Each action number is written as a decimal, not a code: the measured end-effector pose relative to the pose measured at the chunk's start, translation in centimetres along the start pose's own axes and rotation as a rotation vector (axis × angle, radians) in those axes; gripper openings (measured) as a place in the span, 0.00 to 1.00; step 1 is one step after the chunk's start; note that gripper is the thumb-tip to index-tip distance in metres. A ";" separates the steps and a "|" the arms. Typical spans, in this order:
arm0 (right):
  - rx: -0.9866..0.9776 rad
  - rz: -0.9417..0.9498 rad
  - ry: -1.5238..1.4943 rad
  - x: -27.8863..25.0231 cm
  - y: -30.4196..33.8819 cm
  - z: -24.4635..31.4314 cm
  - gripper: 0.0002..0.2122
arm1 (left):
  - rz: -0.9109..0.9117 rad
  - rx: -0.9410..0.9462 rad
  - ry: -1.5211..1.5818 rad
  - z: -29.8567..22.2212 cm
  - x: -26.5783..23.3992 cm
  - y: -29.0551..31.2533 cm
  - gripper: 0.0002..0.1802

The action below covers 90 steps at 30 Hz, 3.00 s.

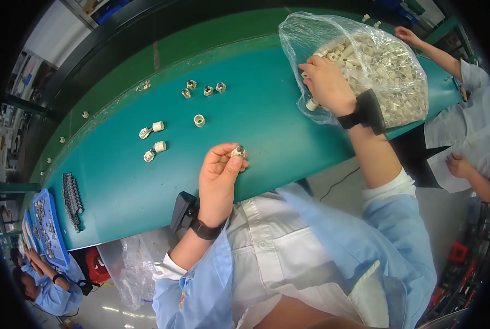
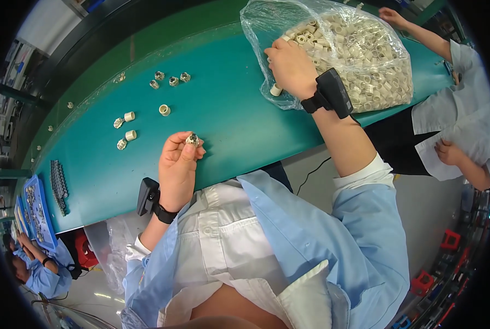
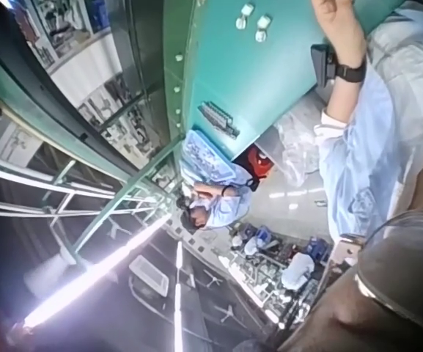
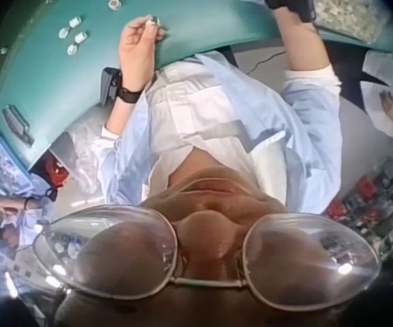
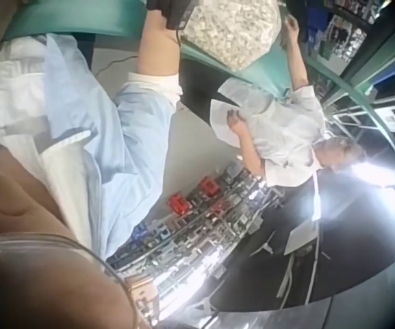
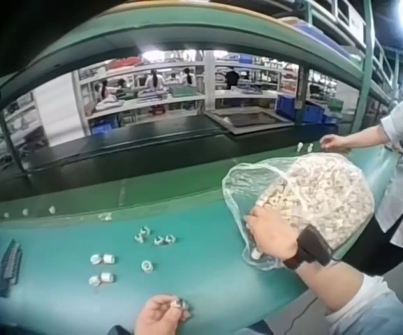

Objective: The person picks up a plastic housing and a metal component, fits the component into the housing, and then presses a plastic cap onto the assembly before placing it on the workbench.

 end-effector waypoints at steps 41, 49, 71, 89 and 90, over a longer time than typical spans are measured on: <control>0.115 -0.261 -2.400 -3.1 4.3 11.5 0.17 | 0.143 0.108 -0.132 -4.8 6.1 0.8 0.14; 0.133 -0.253 -2.362 -2.6 4.3 11.8 0.16 | 0.143 0.152 -0.046 -4.9 6.5 0.8 0.13; 0.255 -0.217 -2.226 -2.3 4.1 12.3 0.16 | 0.170 -0.112 0.111 -3.7 5.4 -0.3 0.15; 0.267 -0.234 -2.152 -2.4 4.2 12.5 0.17 | 0.146 -0.048 0.041 -3.8 4.9 -0.2 0.15; 0.262 -0.243 -2.141 -2.5 4.2 12.5 0.17 | 0.133 -0.024 0.023 -3.9 4.9 -0.1 0.15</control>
Point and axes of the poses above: each hand's wrist, its own y-axis away from the middle knuckle, its own x-axis out of the palm, z = x × y, the point moved 5 cm from there along -y, towards the middle knuckle, and after that the axes turned 6 degrees about -x, right-handed, at the moved point
